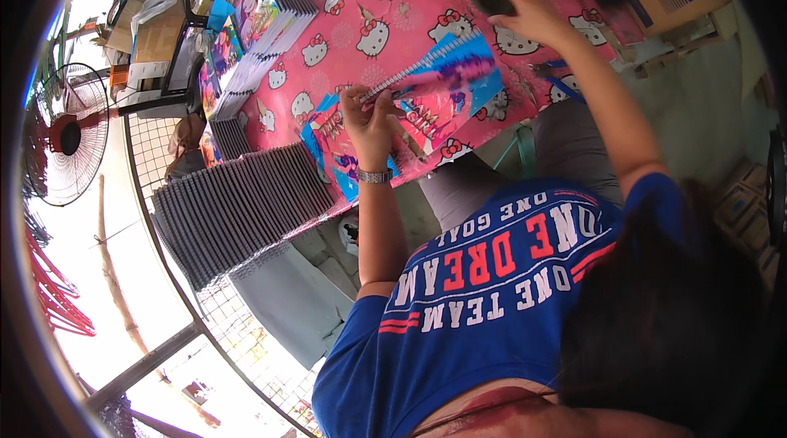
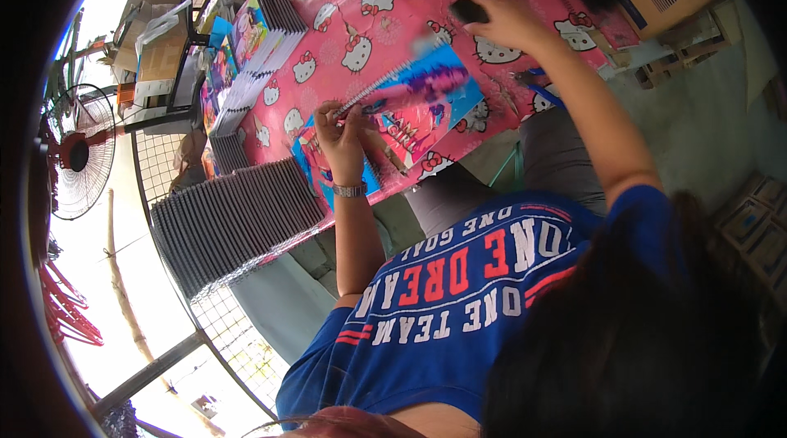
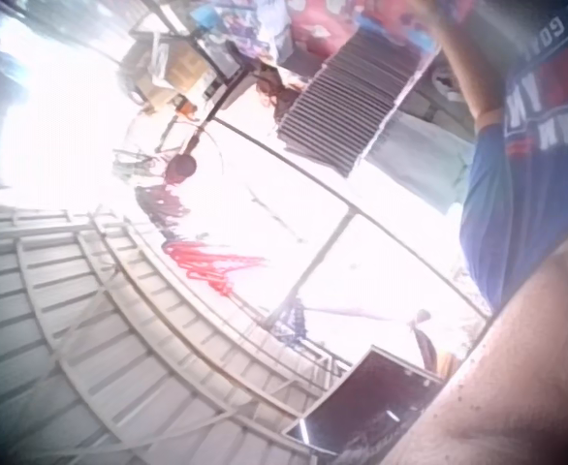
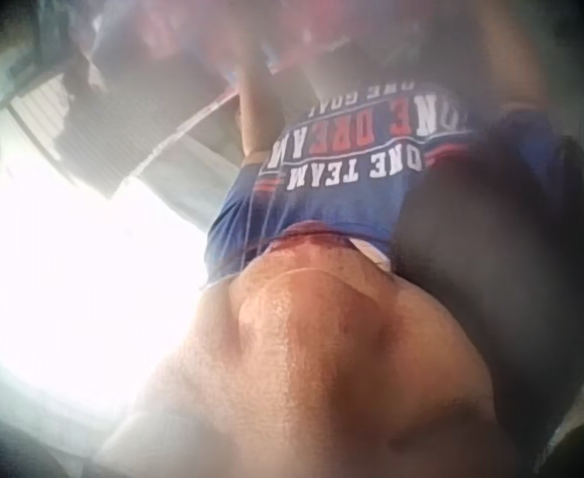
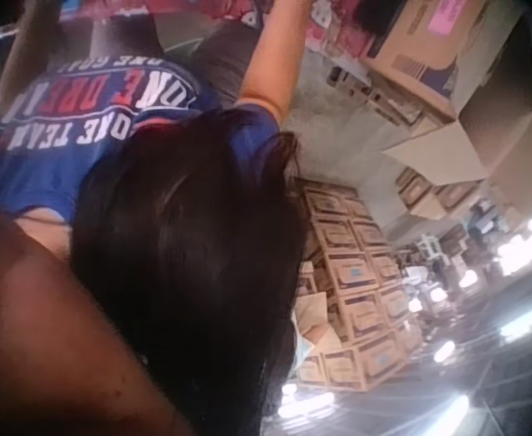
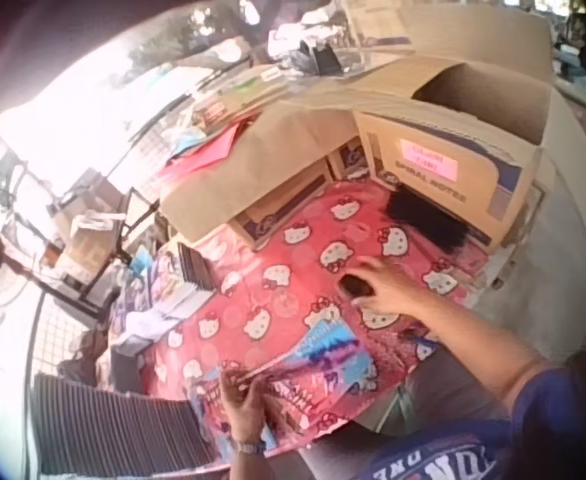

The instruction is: The person threads a plastic spiral coil through the holes of a stack of notebook pages and covers by hand. They move finished notebooks into a stack.

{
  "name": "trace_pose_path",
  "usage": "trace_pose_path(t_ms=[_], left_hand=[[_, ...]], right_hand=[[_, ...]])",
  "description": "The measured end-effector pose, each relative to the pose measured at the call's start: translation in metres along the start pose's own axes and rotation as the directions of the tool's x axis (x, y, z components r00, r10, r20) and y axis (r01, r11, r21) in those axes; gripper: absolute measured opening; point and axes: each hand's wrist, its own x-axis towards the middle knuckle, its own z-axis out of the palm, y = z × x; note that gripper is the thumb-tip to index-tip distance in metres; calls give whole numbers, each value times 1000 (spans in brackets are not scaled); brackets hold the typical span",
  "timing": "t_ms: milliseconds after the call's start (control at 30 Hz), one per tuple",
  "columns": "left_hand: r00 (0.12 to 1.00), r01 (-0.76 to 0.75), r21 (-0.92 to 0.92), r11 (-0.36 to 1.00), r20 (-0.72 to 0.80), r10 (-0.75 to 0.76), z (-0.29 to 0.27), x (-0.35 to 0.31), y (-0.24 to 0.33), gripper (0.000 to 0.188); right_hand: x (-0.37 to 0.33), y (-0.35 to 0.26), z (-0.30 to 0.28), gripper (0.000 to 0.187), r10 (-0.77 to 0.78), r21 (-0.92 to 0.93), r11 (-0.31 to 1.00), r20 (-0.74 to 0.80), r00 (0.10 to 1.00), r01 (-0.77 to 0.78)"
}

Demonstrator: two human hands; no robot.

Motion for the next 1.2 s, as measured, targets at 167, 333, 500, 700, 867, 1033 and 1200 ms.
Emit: trace_pose_path(t_ms=[167, 333, 500, 700, 867, 1033, 1200], left_hand=[[989, -70, 99, 993, -121, 81, -1, -8, -15, 18], [970, -51, 211, 976, -220, 99, -4, 0, -25, 16], [931, -116, 194, 974, -319, 174, 17, 6, -13, 19], [945, -23, 479, 877, -275, 175, -8, 10, -30, 19], [919, -131, 223, 966, -338, 203, -1, 9, -33, 14], [956, -121, 279, 953, -225, 188, -20, 15, -43, 12], [926, -114, 216, 970, -332, 183, -6, 15, -39, 8]], right_hand=[[-127, -9, -24, 62, 68, -413, 911, 191, 979, 17], [-163, -34, -15, 59, 0, -346, 934, 243, 970, 87], [-109, -93, -10, 49, 1, 361, 930, 187, 982, -70], [-55, -164, 32, 48, -310, 440, 842, -77, 948, 311], [-38, -180, 44, 48, -350, 339, 865, -123, 929, 371], [-34, -188, 41, 48, -349, 301, 885, -80, 934, 356], [-29, -190, 43, 48, -342, 290, 889, -97, 935, 355]])
